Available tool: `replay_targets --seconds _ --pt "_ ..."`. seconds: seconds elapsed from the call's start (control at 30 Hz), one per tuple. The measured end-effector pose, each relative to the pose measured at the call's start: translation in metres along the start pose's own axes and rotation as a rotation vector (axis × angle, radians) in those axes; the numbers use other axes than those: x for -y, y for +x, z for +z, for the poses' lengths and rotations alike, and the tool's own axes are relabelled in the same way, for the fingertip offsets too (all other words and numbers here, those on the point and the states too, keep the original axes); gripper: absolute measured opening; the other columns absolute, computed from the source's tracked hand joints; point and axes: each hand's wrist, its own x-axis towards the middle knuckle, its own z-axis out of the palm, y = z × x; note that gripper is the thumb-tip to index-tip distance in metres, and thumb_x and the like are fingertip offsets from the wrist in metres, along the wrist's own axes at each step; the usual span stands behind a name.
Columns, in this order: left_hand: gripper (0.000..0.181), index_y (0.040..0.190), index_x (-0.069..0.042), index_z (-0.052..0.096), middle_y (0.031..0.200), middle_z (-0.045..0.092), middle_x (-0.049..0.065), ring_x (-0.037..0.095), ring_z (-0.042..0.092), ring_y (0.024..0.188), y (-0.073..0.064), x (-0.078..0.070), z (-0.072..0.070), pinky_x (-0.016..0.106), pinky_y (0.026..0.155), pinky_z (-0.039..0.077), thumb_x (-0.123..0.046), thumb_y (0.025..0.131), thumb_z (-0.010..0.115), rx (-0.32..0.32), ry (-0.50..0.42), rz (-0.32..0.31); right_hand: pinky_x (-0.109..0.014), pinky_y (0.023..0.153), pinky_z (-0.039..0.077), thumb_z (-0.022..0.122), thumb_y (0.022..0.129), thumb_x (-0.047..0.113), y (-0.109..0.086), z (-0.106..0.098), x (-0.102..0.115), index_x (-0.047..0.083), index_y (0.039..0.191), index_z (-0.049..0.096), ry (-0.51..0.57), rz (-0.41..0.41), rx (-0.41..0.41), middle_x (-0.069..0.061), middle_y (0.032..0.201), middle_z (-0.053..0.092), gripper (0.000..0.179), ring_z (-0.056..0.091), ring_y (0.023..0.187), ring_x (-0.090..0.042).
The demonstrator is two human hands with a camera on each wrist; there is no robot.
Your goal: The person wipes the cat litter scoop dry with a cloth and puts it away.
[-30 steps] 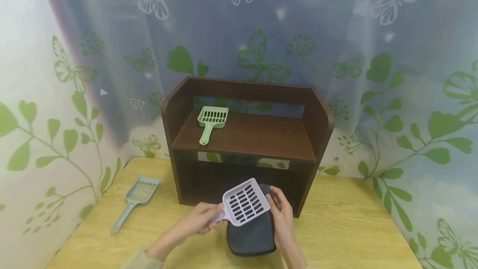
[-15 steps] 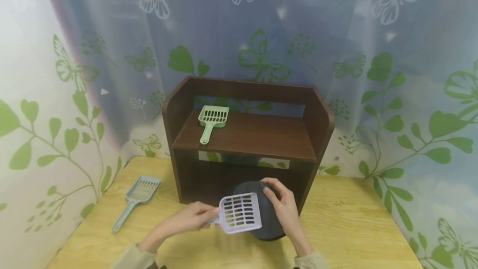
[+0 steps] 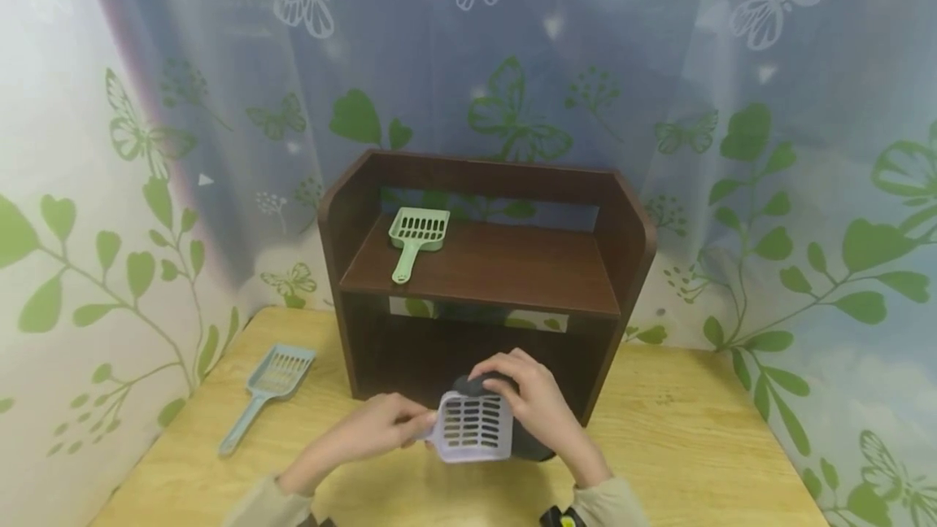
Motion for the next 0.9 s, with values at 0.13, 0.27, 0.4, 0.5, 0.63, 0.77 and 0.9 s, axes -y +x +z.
replay_targets --seconds 0.13,0.27,0.4,0.5,0.63,0.77,0.9 --pt "0.037 0.085 -0.016 0.078 0.053 0.046 -0.011 0.004 0.032 0.045 0.003 -0.003 0.002 0.021 0.046 0.025 -0.039 0.104 0.056 -0.001 0.022 -0.009 -0.029 0.077 0.053 0.070 0.093 0.008 0.007 0.006 0.009 0.029 0.106 0.071 -0.047 -0.048 0.036 0.014 0.105 0.070 0.025 0.054 0.087 -0.003" --pt "0.041 0.069 -0.019 0.069 0.049 0.039 -0.011 0.005 0.025 0.042 0.006 -0.005 0.007 0.022 0.044 0.022 -0.037 0.104 0.056 0.000 0.028 -0.014 -0.027 0.075 0.055 0.072 0.091 0.008 0.011 0.013 0.017 0.026 0.104 0.071 -0.101 -0.106 0.046 0.012 0.103 0.070 0.023 0.053 0.085 -0.004" --pt "0.050 0.056 -0.021 0.050 0.046 0.032 -0.012 0.004 0.022 0.040 0.006 -0.006 0.010 0.021 0.043 0.019 -0.033 0.104 0.058 -0.028 0.040 -0.015 -0.027 0.075 0.055 0.073 0.090 0.007 0.012 0.016 0.023 0.025 0.104 0.072 -0.146 -0.148 0.057 0.011 0.101 0.069 0.023 0.054 0.087 -0.007" --pt "0.047 0.058 -0.018 0.058 0.047 0.036 -0.013 0.005 0.023 0.040 0.006 -0.006 0.011 0.021 0.043 0.020 -0.034 0.103 0.059 -0.050 0.038 -0.030 -0.026 0.074 0.054 0.072 0.091 0.006 0.012 0.014 0.024 0.025 0.105 0.071 -0.143 -0.125 0.070 0.011 0.100 0.067 0.024 0.053 0.087 -0.006" --pt "0.036 0.085 -0.016 0.080 0.061 0.062 -0.013 0.005 0.034 0.045 0.005 -0.004 0.012 0.022 0.046 0.028 -0.040 0.102 0.059 -0.072 0.017 -0.051 -0.027 0.076 0.054 0.070 0.092 0.004 0.008 0.006 0.018 0.027 0.104 0.070 -0.118 -0.064 0.049 0.014 0.102 0.067 0.026 0.052 0.088 -0.004" --pt "0.034 0.101 -0.015 0.081 0.076 0.071 -0.010 0.002 0.049 0.055 0.003 -0.001 0.011 0.023 0.052 0.039 -0.042 0.101 0.061 -0.125 0.018 -0.043 -0.028 0.077 0.054 0.069 0.092 0.000 0.004 -0.003 0.008 0.026 0.103 0.070 -0.143 -0.060 -0.008 0.015 0.103 0.069 0.028 0.055 0.089 -0.004" --pt "0.034 0.101 -0.015 0.081 0.079 0.072 -0.010 0.000 0.058 0.060 0.000 0.003 0.008 0.024 0.055 0.046 -0.043 0.101 0.061 -0.170 0.020 -0.028 -0.027 0.072 0.053 0.071 0.089 -0.003 -0.001 -0.011 -0.002 0.025 0.102 0.070 -0.174 -0.062 -0.062 0.014 0.102 0.069 0.030 0.057 0.088 -0.004"
